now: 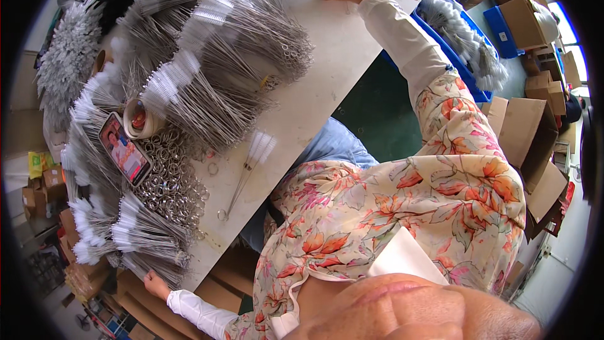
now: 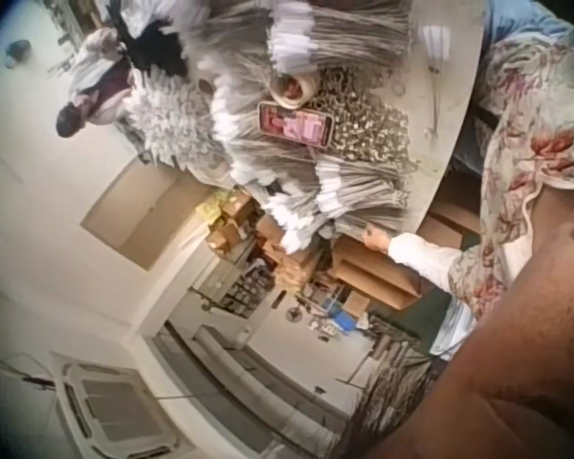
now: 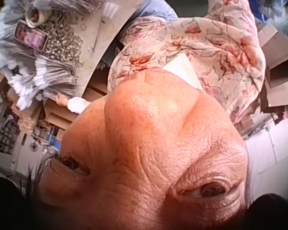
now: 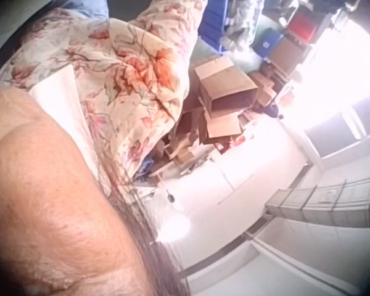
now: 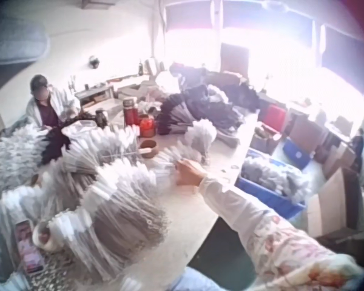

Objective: The person assembles wire brush sets by picking up wire brushes and metal rings, threading the looped wire ends of the brushes onto the rings by hand, and setting the assembled sets aside.

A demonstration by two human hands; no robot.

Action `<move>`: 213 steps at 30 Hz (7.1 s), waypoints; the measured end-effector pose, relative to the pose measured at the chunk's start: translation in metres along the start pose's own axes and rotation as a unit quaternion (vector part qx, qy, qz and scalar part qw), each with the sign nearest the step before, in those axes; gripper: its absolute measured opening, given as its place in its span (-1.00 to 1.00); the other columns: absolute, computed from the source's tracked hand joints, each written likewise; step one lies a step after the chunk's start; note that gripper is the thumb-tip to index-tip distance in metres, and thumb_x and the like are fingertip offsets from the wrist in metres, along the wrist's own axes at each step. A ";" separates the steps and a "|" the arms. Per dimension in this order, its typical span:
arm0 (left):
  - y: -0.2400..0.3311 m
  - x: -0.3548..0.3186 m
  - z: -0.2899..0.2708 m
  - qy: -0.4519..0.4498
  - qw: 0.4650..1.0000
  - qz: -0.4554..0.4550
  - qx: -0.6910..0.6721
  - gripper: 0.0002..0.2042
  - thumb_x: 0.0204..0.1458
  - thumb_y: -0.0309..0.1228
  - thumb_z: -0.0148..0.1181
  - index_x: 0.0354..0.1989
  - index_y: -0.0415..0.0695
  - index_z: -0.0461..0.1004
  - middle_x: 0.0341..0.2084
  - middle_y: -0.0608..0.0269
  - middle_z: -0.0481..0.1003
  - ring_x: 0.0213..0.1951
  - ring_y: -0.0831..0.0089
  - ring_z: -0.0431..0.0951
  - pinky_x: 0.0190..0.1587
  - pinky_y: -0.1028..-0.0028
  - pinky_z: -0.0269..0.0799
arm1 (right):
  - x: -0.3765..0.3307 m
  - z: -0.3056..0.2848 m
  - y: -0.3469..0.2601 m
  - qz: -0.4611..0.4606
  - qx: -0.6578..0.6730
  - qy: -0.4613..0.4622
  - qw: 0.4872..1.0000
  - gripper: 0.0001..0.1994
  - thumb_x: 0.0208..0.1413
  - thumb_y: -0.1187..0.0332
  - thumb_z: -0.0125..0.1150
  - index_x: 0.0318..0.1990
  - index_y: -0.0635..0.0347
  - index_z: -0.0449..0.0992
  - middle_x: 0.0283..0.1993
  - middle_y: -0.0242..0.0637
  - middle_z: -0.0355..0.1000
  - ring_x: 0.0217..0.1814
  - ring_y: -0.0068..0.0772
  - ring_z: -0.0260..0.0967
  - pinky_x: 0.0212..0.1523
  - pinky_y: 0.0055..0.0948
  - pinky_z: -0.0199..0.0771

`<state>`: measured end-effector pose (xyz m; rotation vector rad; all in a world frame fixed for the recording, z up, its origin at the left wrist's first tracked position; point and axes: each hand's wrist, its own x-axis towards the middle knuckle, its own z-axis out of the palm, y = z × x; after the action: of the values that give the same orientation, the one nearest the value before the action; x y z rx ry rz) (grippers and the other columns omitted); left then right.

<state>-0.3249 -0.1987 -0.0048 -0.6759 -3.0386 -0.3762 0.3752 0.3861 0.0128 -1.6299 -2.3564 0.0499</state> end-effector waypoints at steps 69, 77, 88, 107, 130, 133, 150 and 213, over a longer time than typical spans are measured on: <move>0.400 -0.249 0.021 0.065 0.696 0.457 -0.550 -0.73 0.00 -0.59 0.06 -0.08 -0.20 0.39 -0.48 0.17 0.44 -0.51 0.42 0.44 -0.44 0.47 0.36 | -0.173 -0.059 -0.299 -0.215 0.661 -0.158 0.701 -0.73 0.13 0.32 0.10 -0.06 0.22 0.37 -0.09 -0.28 0.30 -0.01 -0.45 0.26 0.01 -0.45 0.27; 0.382 -0.268 0.030 -0.122 0.664 0.413 -0.611 -0.84 -0.10 -0.70 0.16 -0.33 -0.27 0.41 -0.25 0.09 0.39 -0.35 0.36 0.53 -0.26 0.50 0.47 | -0.183 -0.026 -0.264 0.008 0.817 -0.259 0.516 -0.72 0.22 0.26 -0.05 -0.18 0.30 0.49 -0.27 -0.29 0.45 -0.12 -0.55 0.36 -0.17 -0.57 0.42; 0.346 -0.278 0.072 -0.092 0.717 0.518 -0.457 -0.69 -0.05 -0.48 0.21 -0.08 -0.15 0.43 -0.41 0.18 0.43 -0.43 0.36 0.46 -0.35 0.45 0.39 | -0.153 -0.076 -0.190 -0.227 0.302 -0.283 0.881 -0.88 0.04 0.35 0.12 -0.36 0.20 0.49 -0.52 -0.41 0.39 -0.56 -0.66 0.24 -0.51 -0.63 0.23; 0.323 -0.279 0.042 -0.052 0.656 0.610 -0.442 -0.66 -0.22 -0.52 0.28 -0.17 -0.13 0.49 -0.46 0.28 0.45 -0.50 0.38 0.47 -0.47 0.41 0.41 | -0.187 -0.040 -0.239 -0.073 0.486 -0.647 0.582 -0.79 0.11 0.29 0.11 -0.37 0.29 0.48 -0.54 -0.46 0.36 -0.58 -0.72 0.22 -0.55 -0.68 0.21; 0.251 -0.255 0.037 -0.187 0.789 0.159 -0.563 -0.92 0.04 -0.52 0.13 -0.42 -0.28 0.42 -0.36 0.16 0.51 -0.40 0.56 0.52 -0.37 0.54 0.50 | -0.203 -0.038 -0.264 -0.323 0.396 -0.193 0.838 -0.94 -0.06 0.54 0.19 -0.39 0.33 0.48 -0.41 -0.24 0.43 -0.49 -0.38 0.39 -0.44 -0.52 0.39; 0.269 -0.253 0.012 -0.231 0.710 0.136 -0.651 -0.95 0.03 -0.56 0.12 -0.40 -0.30 0.43 -0.27 0.10 0.50 -0.35 0.52 0.53 -0.29 0.52 0.56 | -0.214 -0.028 -0.301 -0.376 0.420 -0.158 0.811 -0.95 -0.05 0.38 0.18 -0.45 0.10 0.52 -0.33 -0.40 0.44 -0.51 -0.29 0.41 -0.47 -0.38 0.41; 0.266 -0.239 -0.003 -0.265 0.674 0.317 -0.613 -0.77 -0.07 -0.74 0.05 -0.21 -0.32 0.47 -0.21 0.06 0.46 -0.28 0.45 0.54 -0.22 0.53 0.54 | -0.219 -0.041 -0.308 -0.225 0.508 -0.379 0.740 -0.89 0.01 0.40 0.21 -0.37 0.25 0.54 -0.46 -0.33 0.42 -0.52 -0.52 0.35 -0.48 -0.54 0.33; 0.256 -0.247 -0.027 -0.302 0.599 0.112 -0.733 -0.88 0.11 -0.47 0.04 -0.27 -0.24 0.44 -0.56 0.31 0.41 -0.61 0.70 0.27 -0.60 0.70 0.21 | -0.207 -0.046 -0.337 -0.184 0.595 -0.453 0.638 -0.84 0.04 0.40 0.20 -0.25 0.29 0.52 -0.51 -0.46 0.42 -0.56 -0.74 0.30 -0.59 -0.70 0.25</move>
<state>0.0052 -0.0832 0.0660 -1.2397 -2.1079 -3.2187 0.1461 0.0666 0.0766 -0.3639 -2.0481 2.1992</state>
